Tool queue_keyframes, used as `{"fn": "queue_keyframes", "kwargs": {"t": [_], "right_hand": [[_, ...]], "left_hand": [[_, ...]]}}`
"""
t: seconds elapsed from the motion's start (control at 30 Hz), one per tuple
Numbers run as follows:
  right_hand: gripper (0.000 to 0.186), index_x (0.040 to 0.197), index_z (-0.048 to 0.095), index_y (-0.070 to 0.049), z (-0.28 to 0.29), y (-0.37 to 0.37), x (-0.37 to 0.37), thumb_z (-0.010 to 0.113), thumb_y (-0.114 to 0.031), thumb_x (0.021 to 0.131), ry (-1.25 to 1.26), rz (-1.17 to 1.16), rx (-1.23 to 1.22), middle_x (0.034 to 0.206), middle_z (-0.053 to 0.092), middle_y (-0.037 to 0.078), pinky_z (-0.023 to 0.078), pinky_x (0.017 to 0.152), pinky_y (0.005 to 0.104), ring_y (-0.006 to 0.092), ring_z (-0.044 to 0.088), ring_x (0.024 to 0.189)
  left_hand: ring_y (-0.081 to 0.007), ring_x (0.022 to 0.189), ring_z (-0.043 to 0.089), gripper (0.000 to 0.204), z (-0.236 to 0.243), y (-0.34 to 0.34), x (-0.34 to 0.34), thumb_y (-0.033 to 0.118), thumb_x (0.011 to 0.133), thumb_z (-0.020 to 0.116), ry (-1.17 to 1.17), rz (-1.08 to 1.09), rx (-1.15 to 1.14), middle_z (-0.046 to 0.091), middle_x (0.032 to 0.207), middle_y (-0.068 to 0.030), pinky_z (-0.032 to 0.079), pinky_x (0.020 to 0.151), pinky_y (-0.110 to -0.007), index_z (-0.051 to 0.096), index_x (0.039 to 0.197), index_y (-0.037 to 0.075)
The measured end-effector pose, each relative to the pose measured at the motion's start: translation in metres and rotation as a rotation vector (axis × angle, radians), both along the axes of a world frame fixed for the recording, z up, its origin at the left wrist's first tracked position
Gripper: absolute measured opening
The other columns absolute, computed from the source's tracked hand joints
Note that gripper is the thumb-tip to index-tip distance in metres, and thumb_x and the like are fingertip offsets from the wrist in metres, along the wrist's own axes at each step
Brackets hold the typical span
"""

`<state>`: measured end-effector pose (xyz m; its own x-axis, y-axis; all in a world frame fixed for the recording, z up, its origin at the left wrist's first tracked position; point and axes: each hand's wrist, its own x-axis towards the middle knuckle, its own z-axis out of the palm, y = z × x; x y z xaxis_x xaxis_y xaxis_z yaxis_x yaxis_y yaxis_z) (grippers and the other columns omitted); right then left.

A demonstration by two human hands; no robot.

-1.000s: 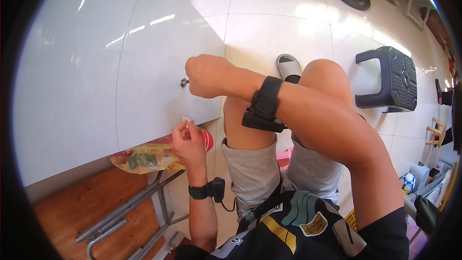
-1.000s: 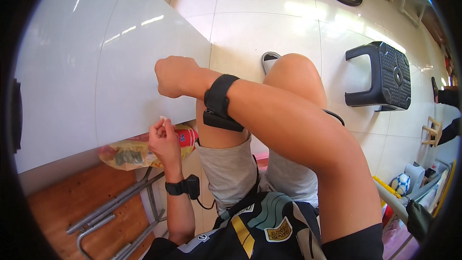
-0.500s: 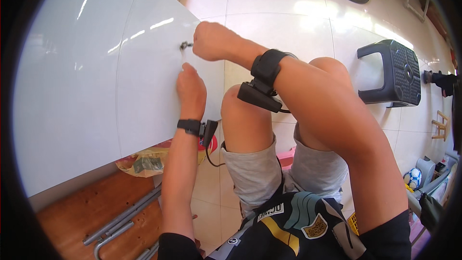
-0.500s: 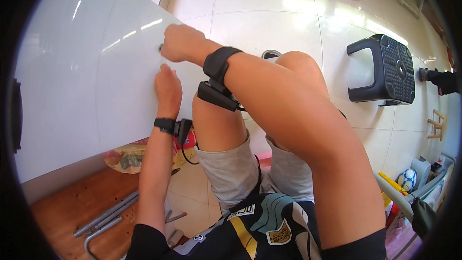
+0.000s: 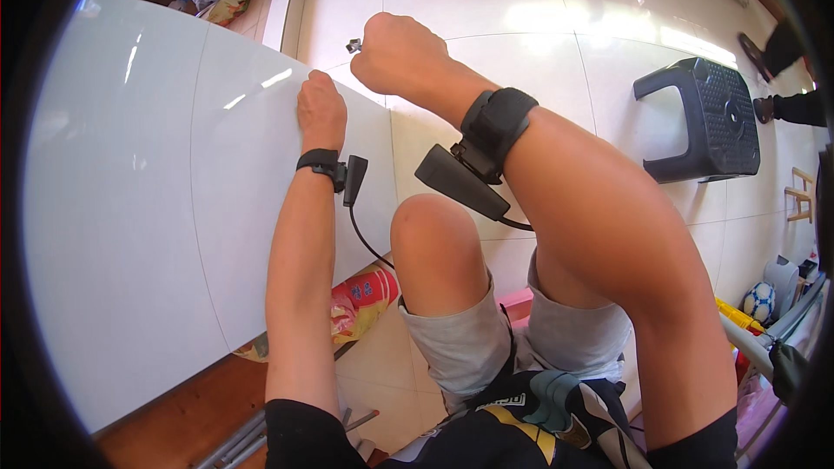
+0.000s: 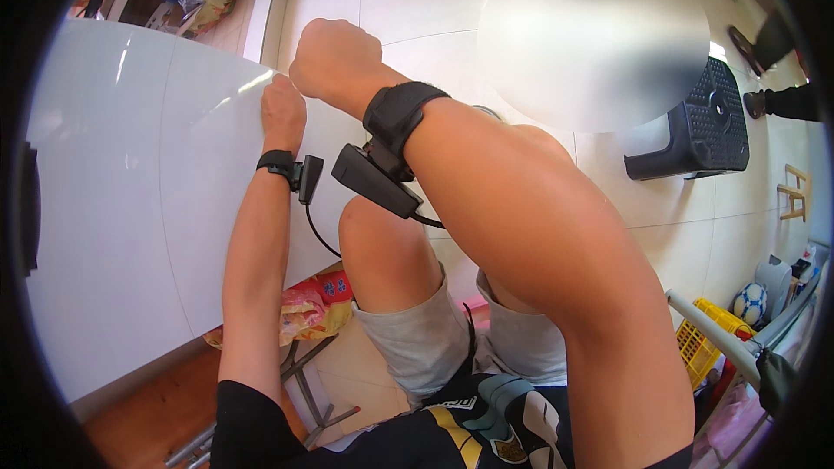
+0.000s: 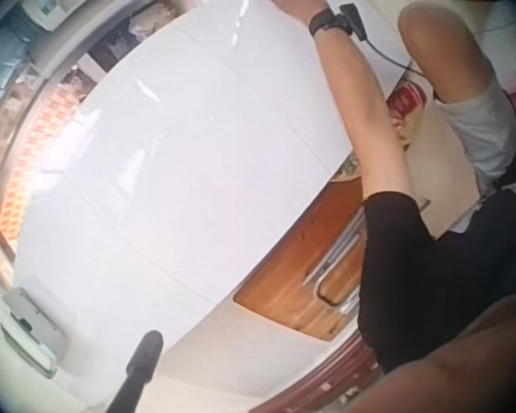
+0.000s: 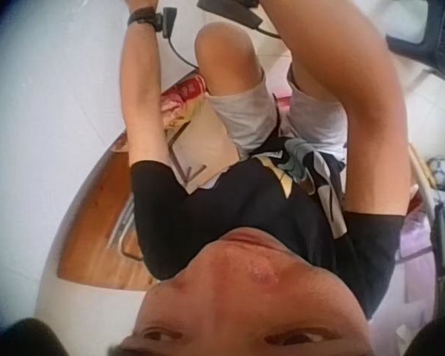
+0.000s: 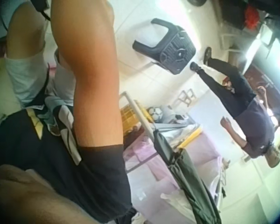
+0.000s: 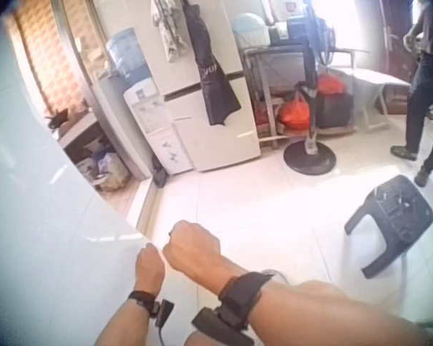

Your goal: Repairing or manipulating a lock mechanism on a white cabinet using a small tool.

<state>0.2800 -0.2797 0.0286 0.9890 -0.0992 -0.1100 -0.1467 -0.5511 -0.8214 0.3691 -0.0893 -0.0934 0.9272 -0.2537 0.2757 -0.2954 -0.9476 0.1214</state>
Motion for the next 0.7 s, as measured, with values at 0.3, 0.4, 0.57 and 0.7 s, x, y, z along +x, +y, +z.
{"fn": "queue_keyframes", "kwargs": {"t": [0.3, 0.4, 0.57, 0.7], "right_hand": [[0.03, 0.104, 0.073, -0.003, -0.039, 0.028, 0.03, 0.052, -0.009, 0.084, 0.079, 0.281, -0.036, 0.107, 0.071, 0.021, 0.052, 0.089, 0.0437, 0.0378, 0.066, 0.102], [0.024, 0.097, 0.071, 0.0, -0.038, 0.04, 0.034, 0.058, -0.012, 0.082, -0.021, 0.221, 0.028, 0.1, 0.072, 0.02, 0.055, 0.083, 0.0433, 0.037, 0.069, 0.097], [0.026, 0.105, 0.072, -0.005, -0.049, 0.047, 0.042, 0.057, -0.009, 0.084, 0.066, 0.186, -0.069, 0.105, 0.072, 0.017, 0.055, 0.086, 0.0423, 0.0338, 0.068, 0.1], [0.023, 0.102, 0.07, -0.002, -0.064, 0.05, 0.039, 0.058, -0.008, 0.083, 0.096, 0.16, -0.13, 0.103, 0.072, 0.019, 0.056, 0.083, 0.0444, 0.035, 0.069, 0.099]], "left_hand": [[-0.0495, 0.079, 0.064, 0.009, -0.056, 0.053, -0.11, -0.002, 0.084, 0.053, 0.245, 0.011, 0.117, 0.065, 0.083, -0.0318, 0.053, 0.071, -0.055, 0.06, 0.079, -0.006], [-0.0494, 0.077, 0.065, 0.007, -0.034, 0.058, -0.127, 0.0, 0.083, 0.057, 0.253, 0.061, 0.107, 0.065, 0.083, -0.031, 0.053, 0.07, -0.054, 0.059, 0.081, -0.007], [-0.0471, 0.078, 0.065, 0.012, 0.046, 0.029, -0.118, 0.004, 0.085, 0.063, 0.159, 0.109, -0.023, 0.065, 0.079, -0.0296, 0.052, 0.071, -0.053, 0.059, 0.087, -0.007], [-0.0466, 0.072, 0.064, 0.015, 0.062, 0.018, -0.108, 0.007, 0.084, 0.066, 0.009, 0.098, -0.106, 0.066, 0.078, -0.027, 0.051, 0.068, -0.05, 0.061, 0.09, -0.006]]}}
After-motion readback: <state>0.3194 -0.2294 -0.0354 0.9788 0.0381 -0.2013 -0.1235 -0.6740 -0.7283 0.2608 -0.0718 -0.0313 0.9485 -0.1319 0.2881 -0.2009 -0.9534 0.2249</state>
